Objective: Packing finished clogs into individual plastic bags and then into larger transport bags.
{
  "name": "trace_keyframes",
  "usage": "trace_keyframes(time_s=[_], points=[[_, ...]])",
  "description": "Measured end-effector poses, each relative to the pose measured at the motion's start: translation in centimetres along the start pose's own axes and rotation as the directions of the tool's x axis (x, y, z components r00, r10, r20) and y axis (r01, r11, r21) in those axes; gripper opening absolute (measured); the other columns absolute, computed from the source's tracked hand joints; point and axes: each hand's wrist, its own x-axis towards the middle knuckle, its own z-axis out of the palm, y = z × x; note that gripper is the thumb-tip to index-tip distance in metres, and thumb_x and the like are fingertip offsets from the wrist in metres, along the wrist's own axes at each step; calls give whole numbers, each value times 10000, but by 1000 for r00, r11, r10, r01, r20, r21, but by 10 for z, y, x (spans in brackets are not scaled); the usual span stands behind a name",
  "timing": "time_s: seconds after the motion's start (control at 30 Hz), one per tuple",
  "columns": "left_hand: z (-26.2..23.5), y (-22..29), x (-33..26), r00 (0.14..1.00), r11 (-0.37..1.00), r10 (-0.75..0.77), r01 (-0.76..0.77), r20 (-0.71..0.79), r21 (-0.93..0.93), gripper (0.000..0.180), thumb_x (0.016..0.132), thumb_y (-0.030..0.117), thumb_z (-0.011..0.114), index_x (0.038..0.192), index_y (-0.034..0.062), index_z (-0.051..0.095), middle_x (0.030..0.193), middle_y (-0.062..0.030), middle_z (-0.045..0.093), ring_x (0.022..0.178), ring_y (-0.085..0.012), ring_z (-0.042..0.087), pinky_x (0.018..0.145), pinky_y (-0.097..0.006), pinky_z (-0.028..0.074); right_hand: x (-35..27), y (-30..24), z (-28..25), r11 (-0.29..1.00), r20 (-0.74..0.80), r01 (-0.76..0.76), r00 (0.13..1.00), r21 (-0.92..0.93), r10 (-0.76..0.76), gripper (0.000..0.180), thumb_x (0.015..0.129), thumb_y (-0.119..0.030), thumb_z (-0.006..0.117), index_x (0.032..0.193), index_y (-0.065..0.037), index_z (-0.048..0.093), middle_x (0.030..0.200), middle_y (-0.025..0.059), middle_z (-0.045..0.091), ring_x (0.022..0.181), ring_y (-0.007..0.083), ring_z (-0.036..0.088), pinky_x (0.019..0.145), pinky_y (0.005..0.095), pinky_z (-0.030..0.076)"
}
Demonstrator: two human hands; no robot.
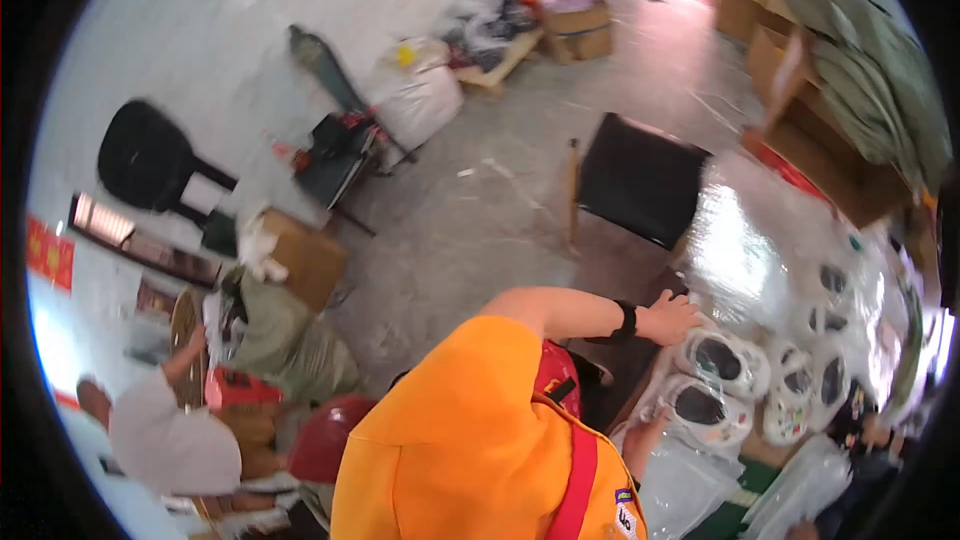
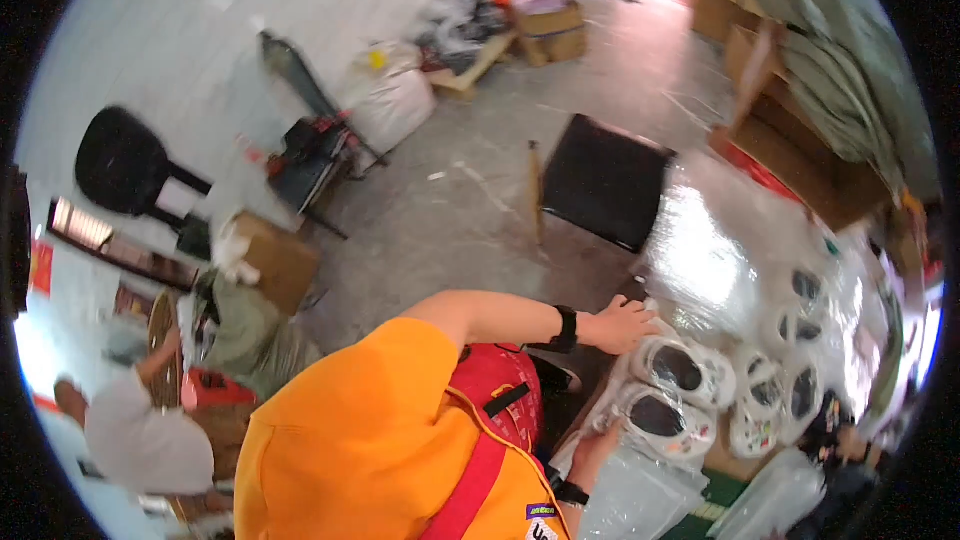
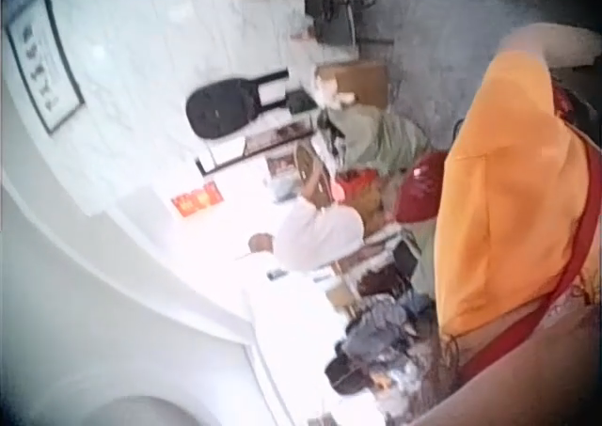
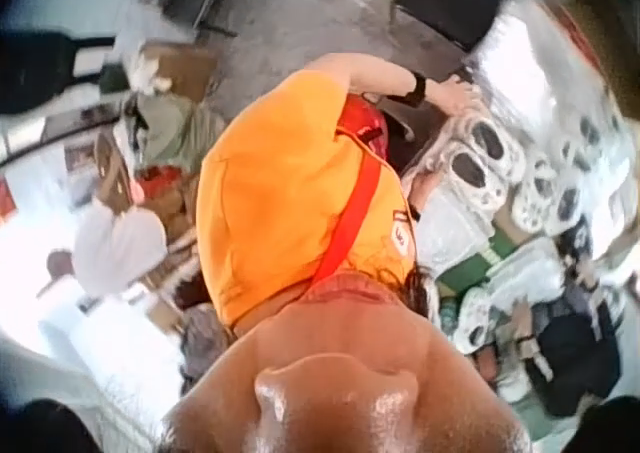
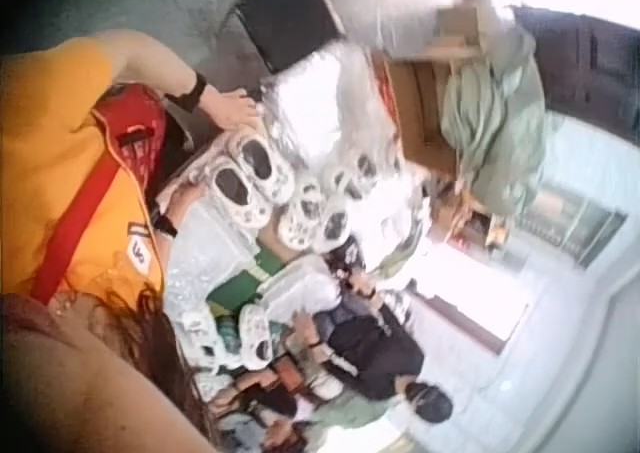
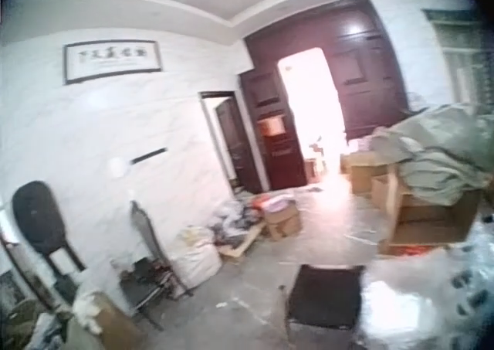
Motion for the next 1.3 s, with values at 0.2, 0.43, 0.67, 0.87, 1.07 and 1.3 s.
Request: trace_keyframes(time_s=[0.2,0.43,0.67,0.87,1.07,1.3], points=[[-5,-100,-145,888,822,-424,460,180,-335,398,687,199,543,1034,6,536,998,-185,558,942,-312,524,783,-395,412,-5,-30,-18,966,127,-231,968,113,217,468,828,-381,462,1187,-86,408,1131,83,457,1004,201,431,854,318,339],[10,-142,-232,801,594,-578,544,156,-592,400,672,127,522,1061,36,543,746,-98,581,581,-177,531,475,-329,415,12,-40,28,971,107,-181,974,-159,199,425,809,-295,513,1140,-40,438,1087,111,481,963,219,463,827,319,367],[-44,-183,-322,712,466,-700,501,42,-729,408,699,170,510,1070,-2,516,983,-144,570,772,-244,567,682,-342,445,58,-17,133,860,359,111,929,-498,88,430,801,-258,530,1162,-53,417,1102,110,469,983,216,453,827,317,373],[-74,-235,-438,545,212,-836,436,68,-875,410,722,168,498,1092,-7,490,908,-120,571,718,-192,553,620,-315,442,86,25,260,674,603,419,796,-608,48,443,795,-227,544,1181,-64,400,1114,110,459,1000,214,445,827,315,379],[-75,-273,-543,289,27,-957,208,35,-978,404,722,159,503,1086,-16,486,878,-96,561,683,-167,531,605,-301,429,102,96,376,520,768,618,628,-589,124,473,782,-113,555,1208,-55,359,1126,138,437,1016,209,425,837,304,368],[-40,-259,-639,-21,-52,-998,-132,56,-990,354,756,172,499,1059,-11,491,810,-62,540,657,-131,509,572,-268,416,113,194,509,434,779,691,309,-578,546,446,769,-80,545,1186,-48,391,1047,131,495,927,181,479,778,271,403]])
